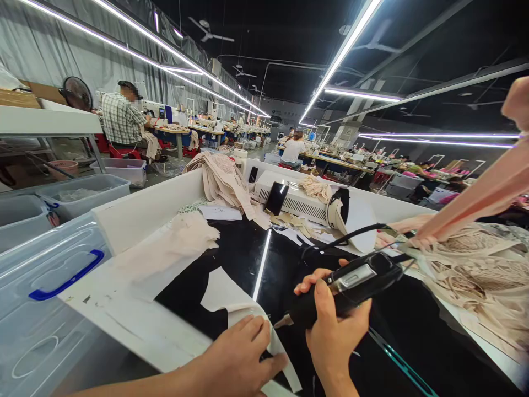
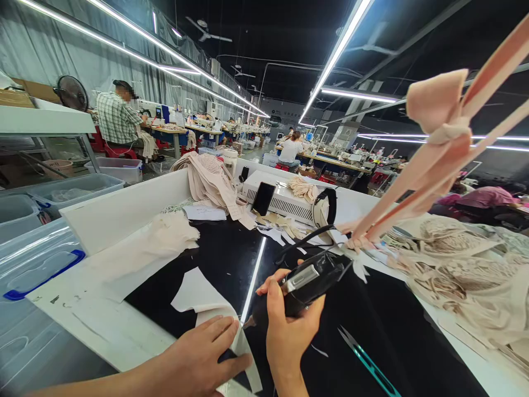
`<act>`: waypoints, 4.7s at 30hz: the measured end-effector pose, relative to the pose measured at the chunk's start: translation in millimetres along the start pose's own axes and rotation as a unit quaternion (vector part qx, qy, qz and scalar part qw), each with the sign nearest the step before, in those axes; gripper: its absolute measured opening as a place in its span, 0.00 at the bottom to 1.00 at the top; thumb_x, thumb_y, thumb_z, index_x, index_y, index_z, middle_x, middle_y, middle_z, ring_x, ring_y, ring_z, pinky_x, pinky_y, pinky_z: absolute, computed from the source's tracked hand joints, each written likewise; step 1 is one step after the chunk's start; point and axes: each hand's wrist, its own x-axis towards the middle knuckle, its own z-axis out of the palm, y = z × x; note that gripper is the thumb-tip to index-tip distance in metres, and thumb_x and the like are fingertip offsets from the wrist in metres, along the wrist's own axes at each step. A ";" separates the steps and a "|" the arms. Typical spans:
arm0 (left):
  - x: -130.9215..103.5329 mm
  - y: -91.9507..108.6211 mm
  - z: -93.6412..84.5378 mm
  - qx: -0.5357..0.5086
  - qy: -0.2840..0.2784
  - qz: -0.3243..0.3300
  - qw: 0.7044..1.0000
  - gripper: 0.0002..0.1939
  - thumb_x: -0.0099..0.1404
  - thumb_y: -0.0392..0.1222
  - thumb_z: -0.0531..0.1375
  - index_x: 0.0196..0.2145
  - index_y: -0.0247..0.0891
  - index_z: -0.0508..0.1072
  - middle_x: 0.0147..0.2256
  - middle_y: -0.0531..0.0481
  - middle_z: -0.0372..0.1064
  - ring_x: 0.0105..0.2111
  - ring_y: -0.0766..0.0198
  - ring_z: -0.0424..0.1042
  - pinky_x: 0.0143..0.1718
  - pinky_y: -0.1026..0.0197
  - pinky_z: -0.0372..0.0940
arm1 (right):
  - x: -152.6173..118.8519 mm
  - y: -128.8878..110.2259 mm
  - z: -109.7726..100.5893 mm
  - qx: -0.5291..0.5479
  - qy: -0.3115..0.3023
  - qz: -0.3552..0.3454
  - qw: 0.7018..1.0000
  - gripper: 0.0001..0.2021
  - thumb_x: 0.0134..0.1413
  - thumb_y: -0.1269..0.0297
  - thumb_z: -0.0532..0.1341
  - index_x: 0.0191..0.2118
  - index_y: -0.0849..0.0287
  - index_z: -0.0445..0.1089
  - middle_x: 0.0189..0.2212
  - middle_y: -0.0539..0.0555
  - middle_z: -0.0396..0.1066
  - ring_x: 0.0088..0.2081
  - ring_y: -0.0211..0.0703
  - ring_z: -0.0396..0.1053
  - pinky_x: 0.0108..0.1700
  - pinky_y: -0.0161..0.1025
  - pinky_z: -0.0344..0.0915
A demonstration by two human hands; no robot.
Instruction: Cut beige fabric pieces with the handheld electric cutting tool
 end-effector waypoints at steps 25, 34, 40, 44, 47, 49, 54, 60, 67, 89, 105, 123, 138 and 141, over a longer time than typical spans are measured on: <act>-17.4 -17.7 -46.3 -0.042 -0.108 -0.170 0.979 0.09 0.71 0.36 0.63 0.48 0.39 0.73 0.43 0.47 0.70 0.39 0.61 0.71 0.41 0.62 0.67 | -3.9 -27.8 -6.9 0.048 -0.006 0.022 0.999 0.23 0.53 0.65 0.72 0.53 0.49 0.68 0.29 0.45 0.72 0.25 0.39 0.70 0.27 0.41 0.74; -1.9 -7.1 -69.5 -0.043 -0.206 -0.220 0.952 0.06 0.74 0.38 0.60 0.48 0.38 0.73 0.44 0.47 0.71 0.37 0.56 0.74 0.35 0.57 0.69 | -17.5 -23.3 -21.2 0.042 -0.048 -0.001 0.998 0.21 0.58 0.66 0.69 0.55 0.49 0.67 0.30 0.47 0.72 0.26 0.39 0.71 0.29 0.42 0.75; -5.4 -5.7 -49.5 0.024 -0.174 -0.193 0.965 0.04 0.73 0.39 0.62 0.43 0.37 0.74 0.39 0.47 0.71 0.34 0.55 0.73 0.30 0.57 0.67 | -20.9 -14.9 -23.4 0.037 -0.045 -0.001 0.998 0.21 0.59 0.67 0.69 0.56 0.49 0.67 0.31 0.47 0.73 0.27 0.39 0.72 0.30 0.42 0.75; -3.5 -1.3 -40.1 0.081 -0.040 -0.076 0.993 0.05 0.69 0.32 0.62 0.34 0.35 0.71 0.31 0.49 0.67 0.29 0.58 0.69 0.25 0.58 0.61 | -23.2 -14.1 -24.3 0.034 -0.044 0.005 0.998 0.22 0.59 0.67 0.69 0.56 0.48 0.66 0.31 0.47 0.72 0.27 0.39 0.72 0.31 0.42 0.75; 1.5 4.6 -41.8 0.025 0.058 0.041 0.997 0.08 0.69 0.28 0.60 0.32 0.36 0.69 0.31 0.51 0.67 0.30 0.62 0.67 0.30 0.59 0.64 | -23.1 -13.8 -25.3 0.034 -0.049 0.004 0.998 0.22 0.59 0.67 0.69 0.57 0.48 0.66 0.31 0.47 0.72 0.28 0.39 0.72 0.32 0.43 0.75; 4.8 7.1 -40.5 -0.010 0.071 0.088 0.994 0.09 0.70 0.27 0.59 0.32 0.35 0.70 0.32 0.51 0.68 0.31 0.63 0.67 0.35 0.61 0.66 | -22.8 -13.5 -26.1 0.034 -0.050 0.001 0.998 0.22 0.60 0.66 0.68 0.57 0.48 0.66 0.31 0.47 0.72 0.27 0.39 0.72 0.32 0.43 0.75; 5.3 -0.8 -25.0 -0.050 0.062 0.094 0.992 0.08 0.72 0.27 0.57 0.35 0.35 0.71 0.34 0.50 0.71 0.35 0.62 0.70 0.43 0.63 0.68 | -23.1 -13.7 -27.3 0.036 -0.049 -0.004 0.998 0.22 0.59 0.67 0.68 0.57 0.48 0.65 0.31 0.46 0.72 0.27 0.39 0.72 0.31 0.42 0.75; -3.5 -17.7 -20.4 -0.079 0.082 0.078 0.990 0.09 0.77 0.30 0.52 0.46 0.32 0.72 0.39 0.47 0.74 0.43 0.60 0.73 0.51 0.63 0.68 | -23.5 -15.5 -24.9 0.036 -0.045 0.001 0.998 0.21 0.59 0.68 0.68 0.56 0.48 0.66 0.31 0.47 0.72 0.27 0.40 0.72 0.30 0.43 0.75; -7.5 -17.5 -19.6 -0.026 0.146 0.049 0.988 0.05 0.77 0.34 0.57 0.41 0.36 0.73 0.40 0.50 0.74 0.45 0.63 0.72 0.63 0.57 0.60 | -23.4 -18.1 -22.6 0.033 -0.042 -0.002 0.999 0.22 0.58 0.68 0.69 0.56 0.49 0.66 0.30 0.47 0.72 0.27 0.40 0.71 0.30 0.42 0.75; -10.3 -17.0 -26.1 -0.100 0.070 0.030 0.992 0.10 0.75 0.31 0.57 0.50 0.38 0.73 0.42 0.47 0.72 0.45 0.60 0.72 0.51 0.61 0.66 | -21.3 -28.0 -13.3 0.048 -0.017 -0.013 0.999 0.21 0.53 0.68 0.70 0.52 0.52 0.68 0.27 0.46 0.72 0.24 0.40 0.69 0.25 0.41 0.73; -13.4 -16.2 -20.3 -0.105 0.085 0.005 0.991 0.10 0.76 0.35 0.57 0.50 0.42 0.76 0.47 0.43 0.69 0.47 0.59 0.71 0.53 0.60 0.68 | -17.3 -21.6 -2.3 0.052 -0.001 0.022 0.998 0.23 0.51 0.68 0.71 0.52 0.50 0.67 0.27 0.45 0.73 0.26 0.39 0.70 0.28 0.40 0.74; -14.3 -15.4 -19.8 -0.101 0.100 -0.017 0.990 0.11 0.74 0.38 0.59 0.51 0.48 0.76 0.47 0.43 0.66 0.48 0.57 0.69 0.53 0.58 0.68 | -13.3 -13.7 6.5 0.033 0.001 0.030 0.999 0.23 0.52 0.67 0.72 0.53 0.49 0.67 0.29 0.44 0.73 0.26 0.39 0.71 0.30 0.42 0.74; -17.3 6.2 -16.8 -0.014 0.124 0.010 0.992 0.09 0.76 0.41 0.59 0.44 0.31 0.74 0.39 0.44 0.73 0.43 0.58 0.71 0.56 0.56 0.65 | -24.9 -24.9 -7.1 0.034 -0.049 0.009 0.998 0.21 0.55 0.68 0.69 0.53 0.50 0.67 0.28 0.46 0.72 0.26 0.40 0.70 0.27 0.43 0.75; -17.3 -2.1 -21.9 -0.053 0.091 -0.009 0.994 0.08 0.76 0.43 0.60 0.44 0.34 0.73 0.40 0.47 0.73 0.44 0.59 0.72 0.58 0.55 0.64 | -25.3 -22.0 -10.8 0.032 -0.059 0.004 0.998 0.21 0.57 0.68 0.68 0.54 0.49 0.67 0.29 0.47 0.72 0.26 0.40 0.70 0.28 0.42 0.75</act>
